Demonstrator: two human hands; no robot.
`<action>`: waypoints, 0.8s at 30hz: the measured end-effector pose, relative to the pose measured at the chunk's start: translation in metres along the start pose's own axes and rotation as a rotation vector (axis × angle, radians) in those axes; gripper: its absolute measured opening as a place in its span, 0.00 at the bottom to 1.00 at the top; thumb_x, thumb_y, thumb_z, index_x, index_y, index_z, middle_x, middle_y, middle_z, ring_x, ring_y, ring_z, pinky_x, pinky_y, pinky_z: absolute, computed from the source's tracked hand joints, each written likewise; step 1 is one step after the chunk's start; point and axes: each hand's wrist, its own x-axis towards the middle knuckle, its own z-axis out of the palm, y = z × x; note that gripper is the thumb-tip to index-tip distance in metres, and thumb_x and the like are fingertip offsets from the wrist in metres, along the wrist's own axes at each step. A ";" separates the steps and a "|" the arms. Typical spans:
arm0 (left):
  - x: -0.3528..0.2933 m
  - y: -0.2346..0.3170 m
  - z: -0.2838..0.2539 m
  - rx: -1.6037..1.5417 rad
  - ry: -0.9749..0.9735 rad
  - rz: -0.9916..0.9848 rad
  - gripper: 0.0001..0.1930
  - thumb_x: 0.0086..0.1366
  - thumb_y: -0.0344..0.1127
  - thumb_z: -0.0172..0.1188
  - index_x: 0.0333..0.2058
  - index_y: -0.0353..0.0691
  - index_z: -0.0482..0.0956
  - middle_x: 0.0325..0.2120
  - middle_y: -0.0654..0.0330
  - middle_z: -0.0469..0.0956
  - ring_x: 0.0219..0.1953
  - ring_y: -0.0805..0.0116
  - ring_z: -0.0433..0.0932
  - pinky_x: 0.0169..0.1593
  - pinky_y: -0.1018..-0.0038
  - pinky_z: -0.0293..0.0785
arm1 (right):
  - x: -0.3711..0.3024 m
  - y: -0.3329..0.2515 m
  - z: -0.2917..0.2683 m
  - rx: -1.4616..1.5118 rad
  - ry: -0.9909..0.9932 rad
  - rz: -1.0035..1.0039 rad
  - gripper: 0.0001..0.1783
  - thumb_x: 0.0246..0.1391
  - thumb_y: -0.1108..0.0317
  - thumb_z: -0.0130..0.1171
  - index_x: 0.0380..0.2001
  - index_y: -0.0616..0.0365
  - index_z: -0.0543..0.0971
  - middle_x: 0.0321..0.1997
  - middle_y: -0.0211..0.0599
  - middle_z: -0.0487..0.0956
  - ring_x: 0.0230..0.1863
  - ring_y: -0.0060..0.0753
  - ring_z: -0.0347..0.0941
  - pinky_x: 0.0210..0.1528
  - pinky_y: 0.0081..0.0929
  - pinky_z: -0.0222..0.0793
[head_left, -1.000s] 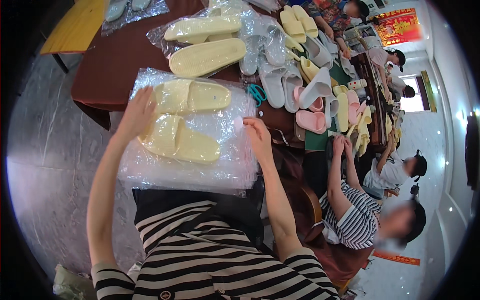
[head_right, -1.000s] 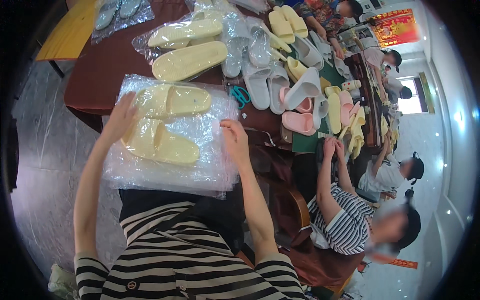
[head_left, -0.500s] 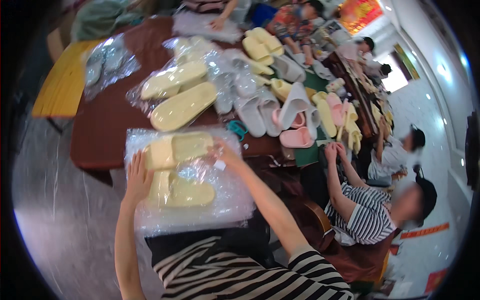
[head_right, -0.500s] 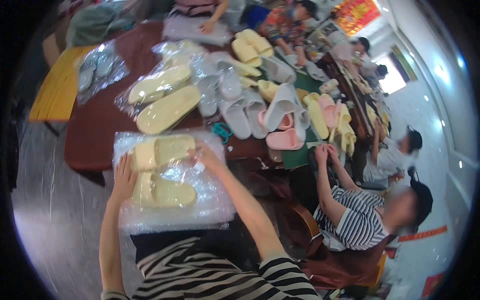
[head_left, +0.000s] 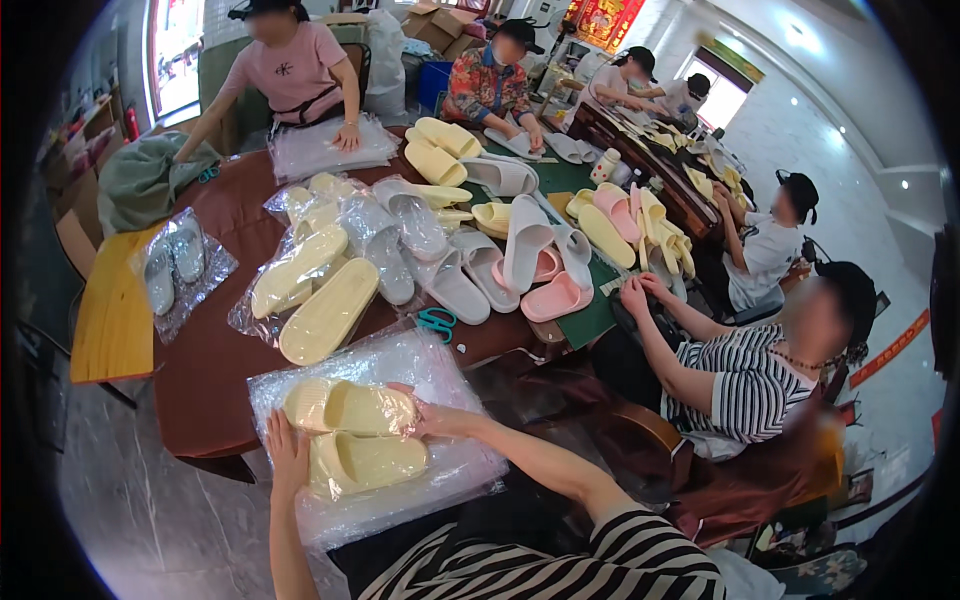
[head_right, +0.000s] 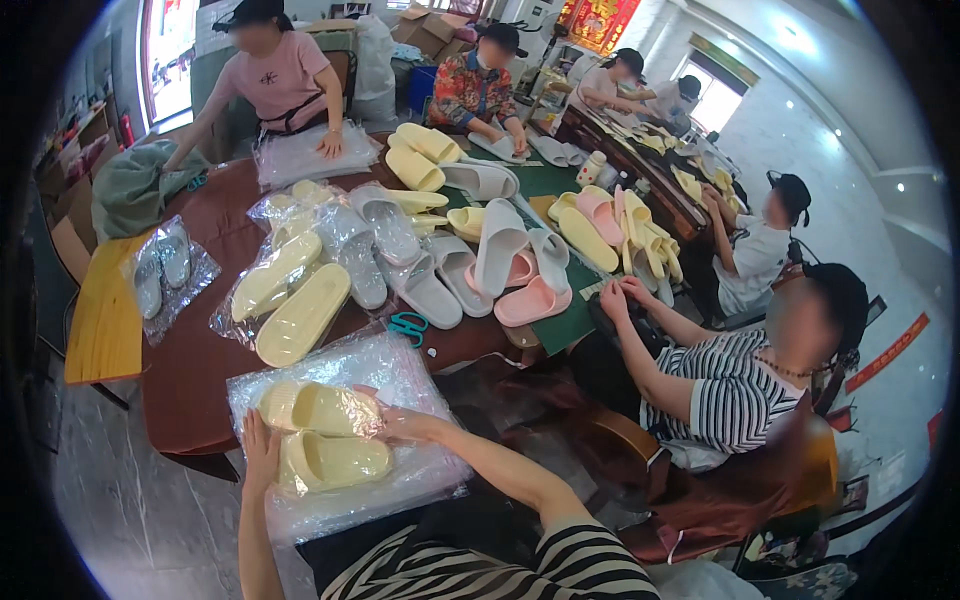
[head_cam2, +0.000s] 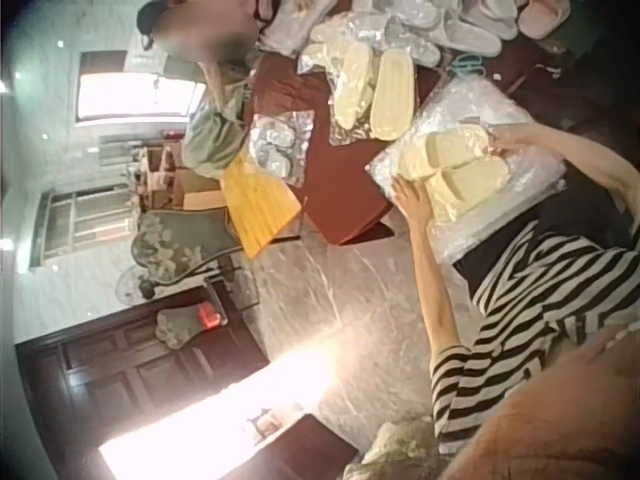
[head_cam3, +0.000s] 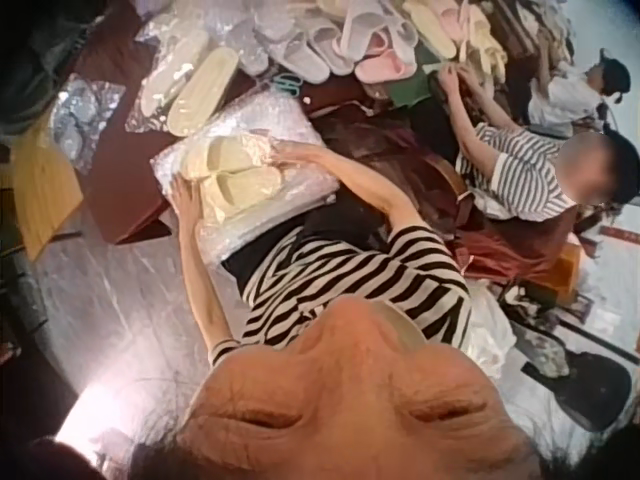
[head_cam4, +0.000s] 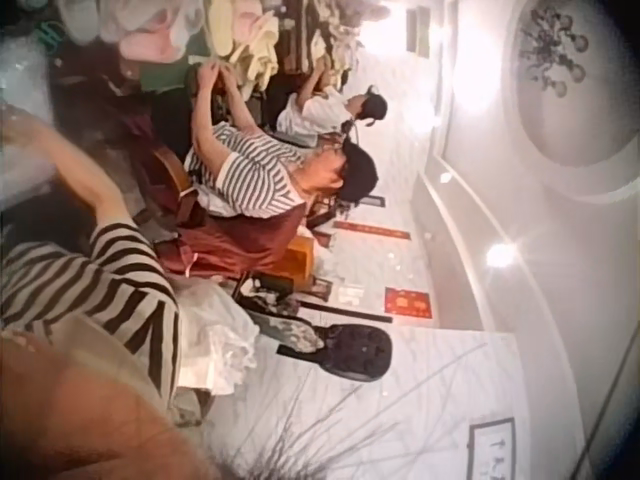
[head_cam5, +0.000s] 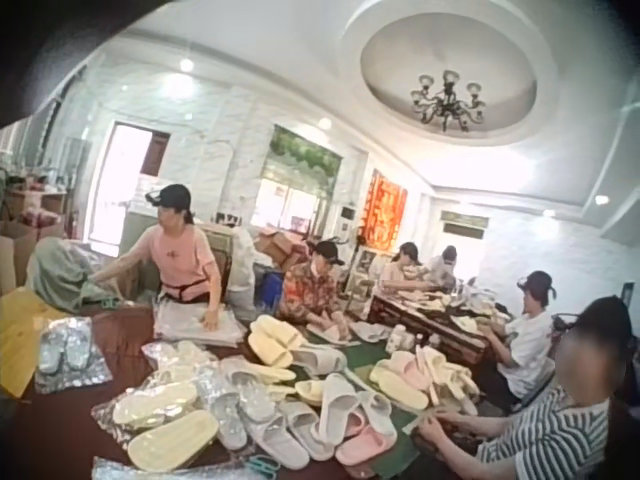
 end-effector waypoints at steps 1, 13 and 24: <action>0.000 -0.001 -0.001 -0.007 -0.006 -0.014 0.36 0.72 0.47 0.45 0.71 0.38 0.43 0.73 0.48 0.41 0.75 0.51 0.36 0.73 0.55 0.32 | 0.000 0.003 0.000 -0.069 -0.043 -0.106 0.61 0.52 0.72 0.65 0.74 0.40 0.32 0.71 0.37 0.57 0.67 0.33 0.57 0.66 0.30 0.59; 0.005 -0.013 0.004 0.042 -0.051 -0.005 0.35 0.73 0.47 0.43 0.71 0.37 0.44 0.72 0.45 0.40 0.74 0.45 0.36 0.72 0.53 0.32 | -0.008 0.002 -0.013 -0.349 -0.025 -0.100 0.44 0.52 0.74 0.63 0.69 0.51 0.53 0.49 0.35 0.77 0.49 0.31 0.74 0.54 0.32 0.71; 0.001 -0.009 0.005 0.127 -0.063 0.036 0.37 0.72 0.48 0.46 0.71 0.37 0.43 0.73 0.45 0.35 0.74 0.45 0.33 0.72 0.50 0.32 | -0.115 -0.020 -0.081 -0.304 0.288 -0.341 0.31 0.47 0.78 0.59 0.57 0.56 0.67 0.52 0.33 0.70 0.55 0.26 0.67 0.56 0.29 0.68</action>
